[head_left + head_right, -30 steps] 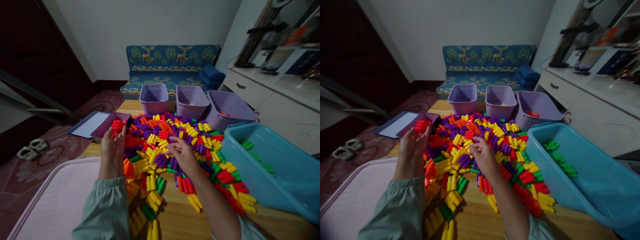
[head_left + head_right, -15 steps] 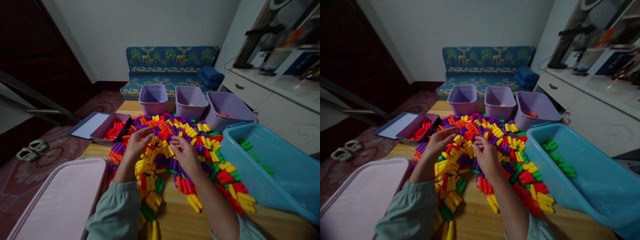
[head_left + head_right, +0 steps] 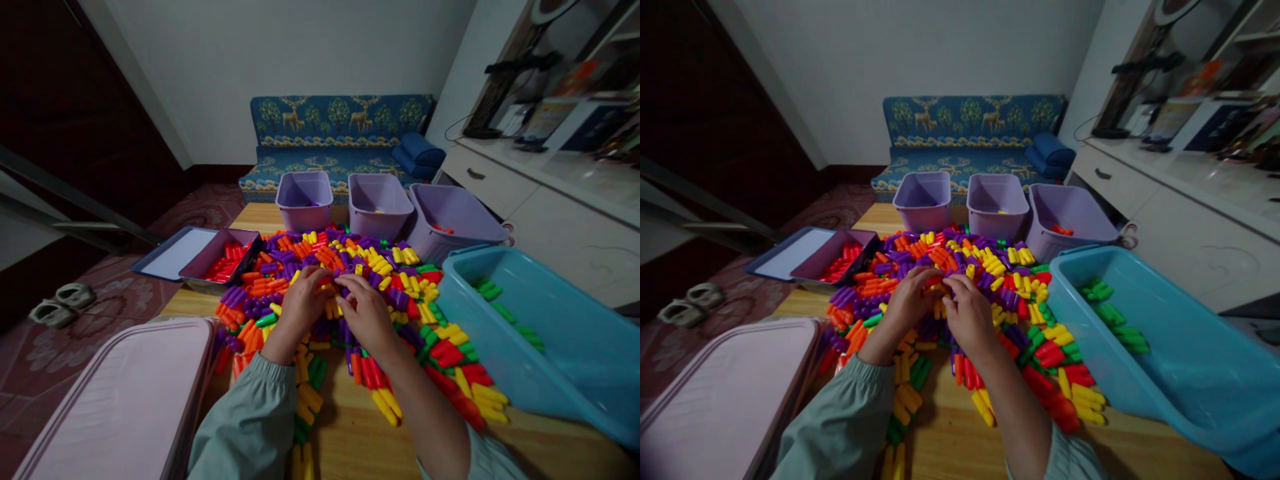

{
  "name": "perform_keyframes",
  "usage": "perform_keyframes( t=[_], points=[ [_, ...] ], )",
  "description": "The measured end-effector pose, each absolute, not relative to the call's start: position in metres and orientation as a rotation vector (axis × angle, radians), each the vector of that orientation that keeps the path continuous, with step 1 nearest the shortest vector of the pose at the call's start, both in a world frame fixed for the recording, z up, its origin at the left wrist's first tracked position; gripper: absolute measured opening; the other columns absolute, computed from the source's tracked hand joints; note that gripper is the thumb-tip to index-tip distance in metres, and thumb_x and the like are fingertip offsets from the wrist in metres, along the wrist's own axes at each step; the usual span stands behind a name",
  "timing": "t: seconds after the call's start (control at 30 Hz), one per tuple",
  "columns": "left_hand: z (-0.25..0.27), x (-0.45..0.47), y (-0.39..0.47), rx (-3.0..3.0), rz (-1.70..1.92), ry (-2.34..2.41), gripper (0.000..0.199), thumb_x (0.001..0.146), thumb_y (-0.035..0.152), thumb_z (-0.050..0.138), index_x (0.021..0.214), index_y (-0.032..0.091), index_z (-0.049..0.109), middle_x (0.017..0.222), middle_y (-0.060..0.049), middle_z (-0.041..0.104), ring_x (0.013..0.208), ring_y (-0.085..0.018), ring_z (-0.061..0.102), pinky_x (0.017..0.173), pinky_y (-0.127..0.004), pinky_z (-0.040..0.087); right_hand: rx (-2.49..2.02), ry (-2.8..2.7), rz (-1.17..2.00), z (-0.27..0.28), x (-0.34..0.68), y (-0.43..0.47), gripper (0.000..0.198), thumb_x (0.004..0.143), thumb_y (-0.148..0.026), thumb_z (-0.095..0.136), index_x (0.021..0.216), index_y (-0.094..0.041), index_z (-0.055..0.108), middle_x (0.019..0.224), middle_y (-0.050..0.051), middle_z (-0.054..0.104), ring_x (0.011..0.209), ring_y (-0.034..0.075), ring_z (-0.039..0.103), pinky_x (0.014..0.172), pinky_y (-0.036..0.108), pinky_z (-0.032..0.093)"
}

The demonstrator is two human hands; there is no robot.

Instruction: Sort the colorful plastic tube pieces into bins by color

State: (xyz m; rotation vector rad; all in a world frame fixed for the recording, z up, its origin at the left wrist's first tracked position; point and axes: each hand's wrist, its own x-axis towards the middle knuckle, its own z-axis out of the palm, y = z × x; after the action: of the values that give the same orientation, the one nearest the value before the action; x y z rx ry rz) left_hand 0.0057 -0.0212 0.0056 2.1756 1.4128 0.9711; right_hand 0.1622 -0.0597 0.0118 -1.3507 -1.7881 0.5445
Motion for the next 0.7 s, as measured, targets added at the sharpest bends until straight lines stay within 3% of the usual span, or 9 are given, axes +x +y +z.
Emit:
perform_keyframes(
  t=[0.13,0.23,0.33,0.43,0.5,0.57,0.63,0.7],
  points=[
    [0.008,-0.002,-0.017,2.085,1.069,1.405,0.025,0.085,0.024,0.060,0.107,0.018,0.071,0.105,-0.010,0.070,0.093,-0.022,0.066,0.084,-0.034,0.052,-1.343,-1.783,0.537,0.011,0.162,-0.059,0.031,0.085,-0.013,0.053,0.112,-0.021,0.066,0.123,0.009,0.062,0.081,0.017,0.064,0.085,0.037,0.053],
    [0.010,-0.008,-0.015,1.872,1.146,1.485,0.026,0.084,0.023,0.059,0.107,0.016,0.071,0.087,-0.008,0.073,0.073,-0.018,0.066,0.067,-0.028,0.050,-1.345,-1.789,0.527,0.010,0.163,-0.059,0.030,0.085,-0.014,0.054,0.110,-0.022,0.066,0.123,0.009,0.062,0.076,0.016,0.063,0.083,0.037,0.053],
    [0.012,-0.012,-0.015,1.548,1.222,1.538,0.036,0.084,0.034,0.060,0.113,0.012,0.065,0.061,-0.001,0.065,0.049,-0.015,0.059,0.050,-0.023,0.043,-1.344,-1.770,0.518,0.009,0.164,-0.057,0.030,0.084,-0.013,0.054,0.110,-0.022,0.066,0.121,0.008,0.064,0.072,0.015,0.062,0.081,0.036,0.053],
    [0.015,-0.017,-0.015,1.369,1.226,1.517,0.043,0.086,0.042,0.057,0.115,0.012,0.063,0.048,0.005,0.054,0.037,-0.012,0.049,0.041,-0.021,0.035,-1.351,-1.740,0.468,0.009,0.167,-0.056,0.028,0.083,-0.014,0.054,0.108,-0.021,0.066,0.115,0.008,0.066,0.076,0.017,0.063,0.081,0.036,0.052],
    [0.016,-0.020,-0.015,1.432,1.177,1.546,0.041,0.088,0.044,0.053,0.112,0.013,0.066,0.048,0.004,0.053,0.039,-0.012,0.048,0.042,-0.021,0.034,-1.365,-1.721,0.425,0.010,0.168,-0.056,0.026,0.084,-0.015,0.054,0.106,-0.021,0.067,0.112,0.008,0.067,0.082,0.019,0.064,0.082,0.036,0.052],
    [0.016,-0.023,-0.015,1.638,1.097,1.637,0.037,0.088,0.043,0.053,0.105,0.015,0.071,0.056,0.000,0.059,0.051,-0.015,0.056,0.052,-0.025,0.043,-1.381,-1.697,0.404,0.011,0.170,-0.057,0.024,0.085,-0.016,0.053,0.104,-0.021,0.068,0.111,0.008,0.067,0.083,0.020,0.064,0.081,0.036,0.052],
    [0.015,-0.022,-0.016,1.900,1.053,1.726,0.030,0.087,0.038,0.056,0.097,0.017,0.075,0.076,-0.006,0.067,0.074,-0.021,0.064,0.071,-0.033,0.050,-1.398,-1.675,0.403,0.012,0.170,-0.057,0.022,0.086,-0.017,0.054,0.103,-0.021,0.068,0.110,0.008,0.067,0.082,0.020,0.064,0.081,0.036,0.052],
    [0.014,-0.017,-0.015,2.115,1.102,1.736,0.024,0.087,0.031,0.058,0.098,0.020,0.076,0.103,-0.011,0.068,0.101,-0.026,0.061,0.092,-0.043,0.048,-1.396,-1.669,0.407,0.012,0.170,-0.057,0.022,0.087,-0.017,0.053,0.102,-0.021,0.068,0.108,0.008,0.067,0.083,0.020,0.065,0.082,0.036,0.052]
  ],
)
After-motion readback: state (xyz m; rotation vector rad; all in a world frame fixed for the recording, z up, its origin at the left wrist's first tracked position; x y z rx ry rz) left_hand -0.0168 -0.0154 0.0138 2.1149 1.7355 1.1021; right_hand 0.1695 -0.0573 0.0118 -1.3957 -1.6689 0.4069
